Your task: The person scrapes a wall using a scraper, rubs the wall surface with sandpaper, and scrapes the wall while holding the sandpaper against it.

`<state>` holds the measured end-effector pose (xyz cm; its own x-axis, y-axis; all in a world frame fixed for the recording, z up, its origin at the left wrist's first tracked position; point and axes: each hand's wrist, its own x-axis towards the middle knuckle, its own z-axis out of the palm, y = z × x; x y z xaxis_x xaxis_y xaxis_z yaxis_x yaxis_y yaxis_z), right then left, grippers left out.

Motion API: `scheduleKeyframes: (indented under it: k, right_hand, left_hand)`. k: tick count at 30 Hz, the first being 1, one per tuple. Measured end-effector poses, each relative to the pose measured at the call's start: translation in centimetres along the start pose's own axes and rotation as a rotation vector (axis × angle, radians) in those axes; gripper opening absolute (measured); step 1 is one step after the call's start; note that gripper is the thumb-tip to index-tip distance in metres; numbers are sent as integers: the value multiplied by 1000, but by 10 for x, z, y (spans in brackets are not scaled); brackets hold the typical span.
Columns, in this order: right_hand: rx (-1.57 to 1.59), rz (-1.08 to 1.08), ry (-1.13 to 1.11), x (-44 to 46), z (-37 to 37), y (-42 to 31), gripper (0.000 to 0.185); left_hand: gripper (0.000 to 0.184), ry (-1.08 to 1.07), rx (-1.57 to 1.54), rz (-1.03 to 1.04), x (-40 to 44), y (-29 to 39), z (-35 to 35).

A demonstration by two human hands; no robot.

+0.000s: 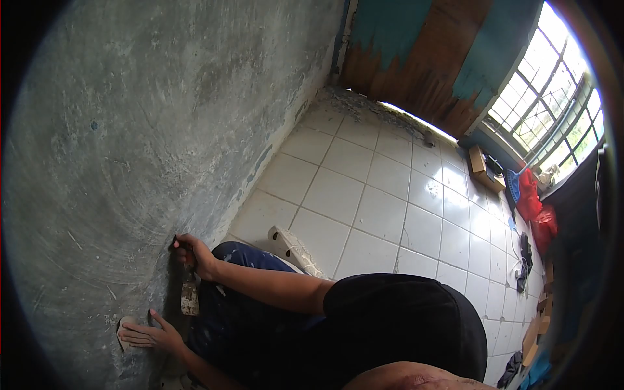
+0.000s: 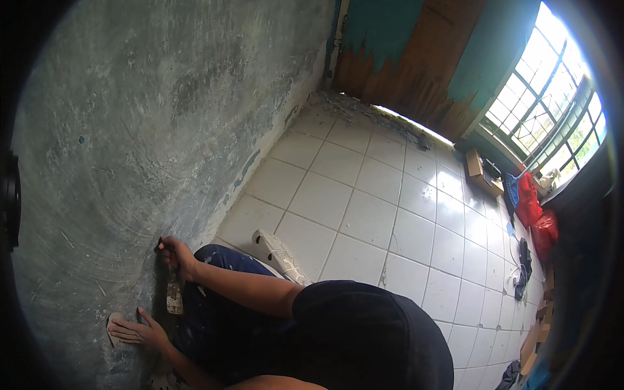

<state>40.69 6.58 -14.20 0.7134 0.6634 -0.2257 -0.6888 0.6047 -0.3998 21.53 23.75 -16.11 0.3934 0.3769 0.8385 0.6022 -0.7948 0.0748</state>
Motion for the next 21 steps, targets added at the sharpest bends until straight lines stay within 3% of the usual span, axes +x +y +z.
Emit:
scheduleKeyframes:
  k: [21]
  right_hand:
    - [32, -10, 14, -4, 5, -3, 23]
  left_hand:
    - [90, 5, -3, 15, 1, 0, -1]
